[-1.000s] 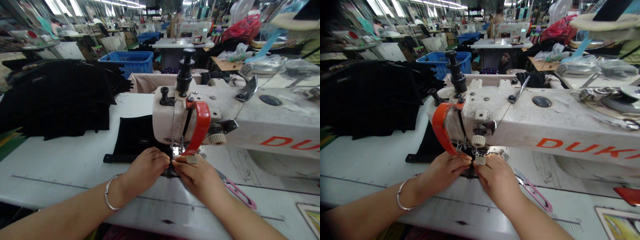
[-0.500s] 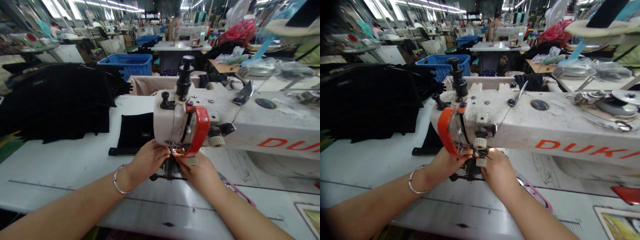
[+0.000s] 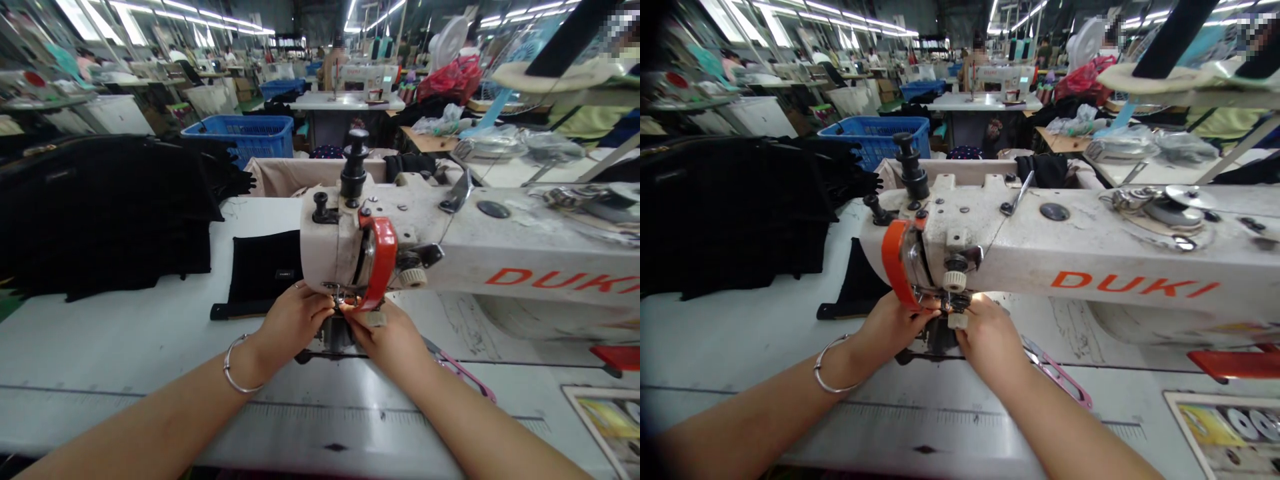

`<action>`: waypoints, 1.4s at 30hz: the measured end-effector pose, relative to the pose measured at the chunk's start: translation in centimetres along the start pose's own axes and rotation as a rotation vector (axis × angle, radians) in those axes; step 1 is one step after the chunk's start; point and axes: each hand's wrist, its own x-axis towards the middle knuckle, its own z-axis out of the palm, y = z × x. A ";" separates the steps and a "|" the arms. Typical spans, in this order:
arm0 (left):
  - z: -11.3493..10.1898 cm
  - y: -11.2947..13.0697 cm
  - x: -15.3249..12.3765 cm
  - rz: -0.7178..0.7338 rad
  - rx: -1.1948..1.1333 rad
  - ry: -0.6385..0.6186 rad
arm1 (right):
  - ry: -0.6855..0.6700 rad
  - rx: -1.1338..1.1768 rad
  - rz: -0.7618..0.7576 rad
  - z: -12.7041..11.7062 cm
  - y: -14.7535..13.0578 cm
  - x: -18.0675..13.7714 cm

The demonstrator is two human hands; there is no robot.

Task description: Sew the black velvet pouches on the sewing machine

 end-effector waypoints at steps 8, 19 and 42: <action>0.3 -0.1 -0.1 -0.011 0.012 0.028 | 0.002 -0.016 0.015 0.2 -0.2 0.1; 0.4 -0.3 -0.2 -0.005 0.039 0.086 | -0.012 -0.020 0.033 0.4 -0.5 0.4; 0.9 -1.5 -0.7 -0.040 -0.002 0.030 | -0.018 -0.082 0.053 0.7 -0.7 0.8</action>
